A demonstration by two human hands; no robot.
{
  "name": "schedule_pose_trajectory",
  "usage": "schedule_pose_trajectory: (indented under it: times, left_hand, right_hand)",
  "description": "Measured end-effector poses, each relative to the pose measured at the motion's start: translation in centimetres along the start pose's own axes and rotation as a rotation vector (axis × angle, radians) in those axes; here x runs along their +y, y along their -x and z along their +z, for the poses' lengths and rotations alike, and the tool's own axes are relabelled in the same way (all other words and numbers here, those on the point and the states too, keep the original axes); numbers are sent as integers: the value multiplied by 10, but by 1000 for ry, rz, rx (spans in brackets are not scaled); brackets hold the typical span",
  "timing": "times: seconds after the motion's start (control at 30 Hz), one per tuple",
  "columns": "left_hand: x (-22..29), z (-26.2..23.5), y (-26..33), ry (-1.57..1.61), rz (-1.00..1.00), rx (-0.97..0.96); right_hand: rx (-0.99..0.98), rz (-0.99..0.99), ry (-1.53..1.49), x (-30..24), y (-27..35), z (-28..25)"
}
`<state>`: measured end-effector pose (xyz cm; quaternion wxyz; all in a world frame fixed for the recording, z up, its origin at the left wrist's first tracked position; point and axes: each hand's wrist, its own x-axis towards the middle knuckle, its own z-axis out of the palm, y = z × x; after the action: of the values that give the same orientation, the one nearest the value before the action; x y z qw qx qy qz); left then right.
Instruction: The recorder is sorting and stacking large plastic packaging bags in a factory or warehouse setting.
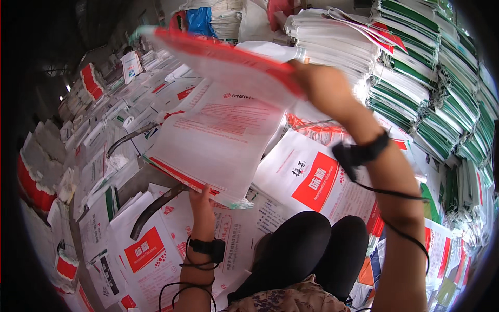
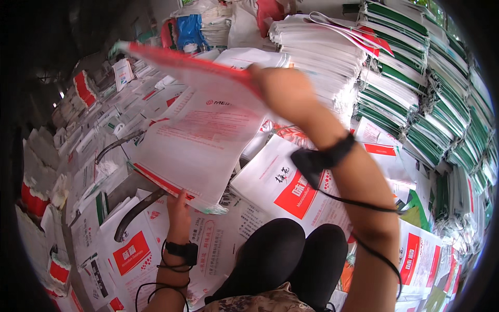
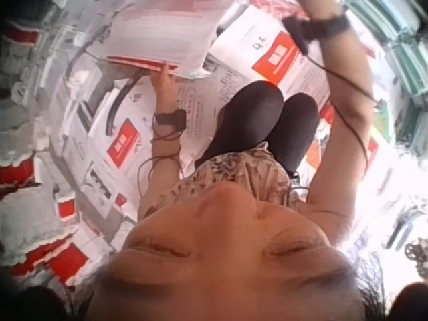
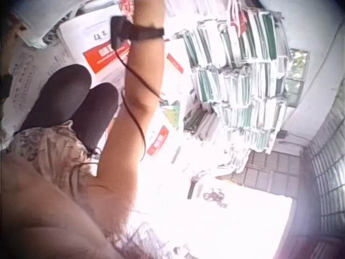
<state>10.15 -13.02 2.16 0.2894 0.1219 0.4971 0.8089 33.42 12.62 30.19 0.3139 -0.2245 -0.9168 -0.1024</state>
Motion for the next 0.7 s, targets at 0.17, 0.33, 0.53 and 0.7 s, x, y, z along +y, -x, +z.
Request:
schedule_pose_trajectory:
  times: [0.17, 0.33, 0.53, 0.7]
  left_hand:
    - [47, 31, 27, -579, 545, 367]
    - [97, 94, -31, -658, 1082, -131]
    - [147, 197, -68, -250, 902, -810]
    - [132, 267, 2, -431, 680, -751]
  right_hand:
    - [164, 66, -28, 55, 79, -103]
    - [139, 251, -179, 90, 152, -186]
    - [-21, 397, -263, 89, 197, -242]
    - [-97, 626, -82, 66, 218, -270]
